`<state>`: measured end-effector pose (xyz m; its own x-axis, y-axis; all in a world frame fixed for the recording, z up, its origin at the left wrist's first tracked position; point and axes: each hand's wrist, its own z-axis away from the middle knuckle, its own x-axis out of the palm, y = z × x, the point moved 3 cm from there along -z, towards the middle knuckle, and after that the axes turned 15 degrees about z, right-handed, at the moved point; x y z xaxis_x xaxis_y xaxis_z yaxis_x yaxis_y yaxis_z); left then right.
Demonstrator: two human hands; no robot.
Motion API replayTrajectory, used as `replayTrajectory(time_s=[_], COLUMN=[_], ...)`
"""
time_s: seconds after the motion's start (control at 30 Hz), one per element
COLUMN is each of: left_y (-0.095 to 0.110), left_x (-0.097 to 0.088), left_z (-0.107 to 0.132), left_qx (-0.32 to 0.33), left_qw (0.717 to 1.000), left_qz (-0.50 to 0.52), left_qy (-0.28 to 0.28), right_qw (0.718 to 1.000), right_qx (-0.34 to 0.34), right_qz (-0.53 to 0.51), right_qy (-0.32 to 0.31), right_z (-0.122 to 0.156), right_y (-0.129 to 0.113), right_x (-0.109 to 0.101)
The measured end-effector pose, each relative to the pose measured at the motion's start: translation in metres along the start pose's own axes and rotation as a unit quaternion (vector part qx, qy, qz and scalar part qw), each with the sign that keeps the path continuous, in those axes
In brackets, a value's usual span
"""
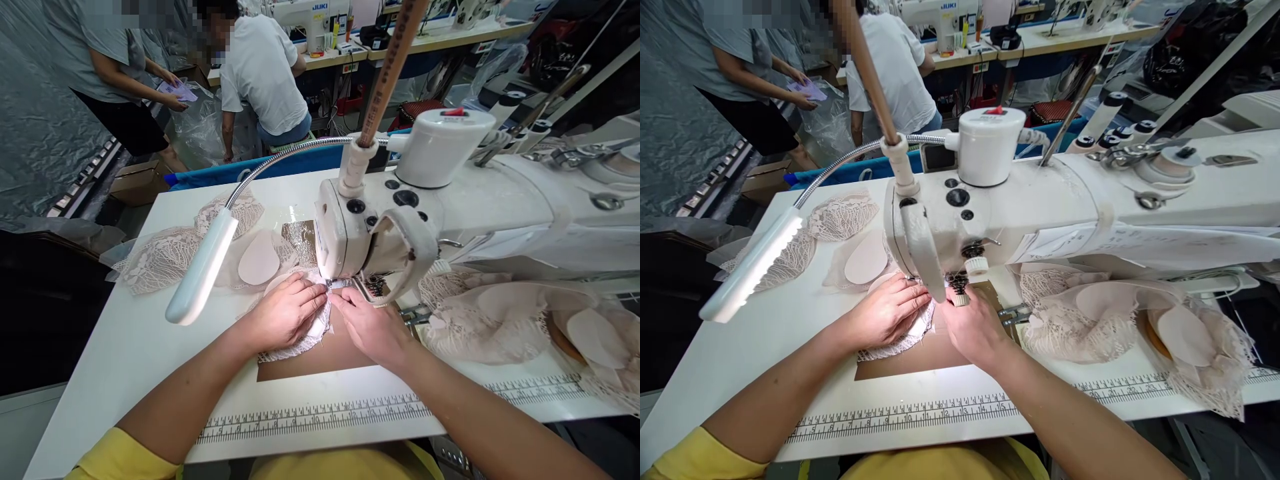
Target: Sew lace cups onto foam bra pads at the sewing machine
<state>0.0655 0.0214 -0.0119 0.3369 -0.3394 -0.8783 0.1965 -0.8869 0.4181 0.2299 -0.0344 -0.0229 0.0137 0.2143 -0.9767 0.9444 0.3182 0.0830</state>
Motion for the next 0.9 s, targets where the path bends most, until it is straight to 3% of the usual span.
replayTrajectory(time_s=[0.27, 0.9], left_y=[-0.0006, -0.0070], left_x=[0.0014, -0.0016], left_z=[-0.0037, -0.0054], left_qx=[-0.026, -0.030], left_qw=[0.999, 0.999], left_qz=[-0.022, -0.018], left_qy=[0.002, 0.020], right_qw=[0.999, 0.996], right_qx=[0.025, 0.005], right_qz=[0.023, 0.035], right_qy=[0.017, 0.080], right_z=[-0.0042, -0.0008], right_y=[-0.0016, 0.0025], right_x=[-0.0020, 0.0032])
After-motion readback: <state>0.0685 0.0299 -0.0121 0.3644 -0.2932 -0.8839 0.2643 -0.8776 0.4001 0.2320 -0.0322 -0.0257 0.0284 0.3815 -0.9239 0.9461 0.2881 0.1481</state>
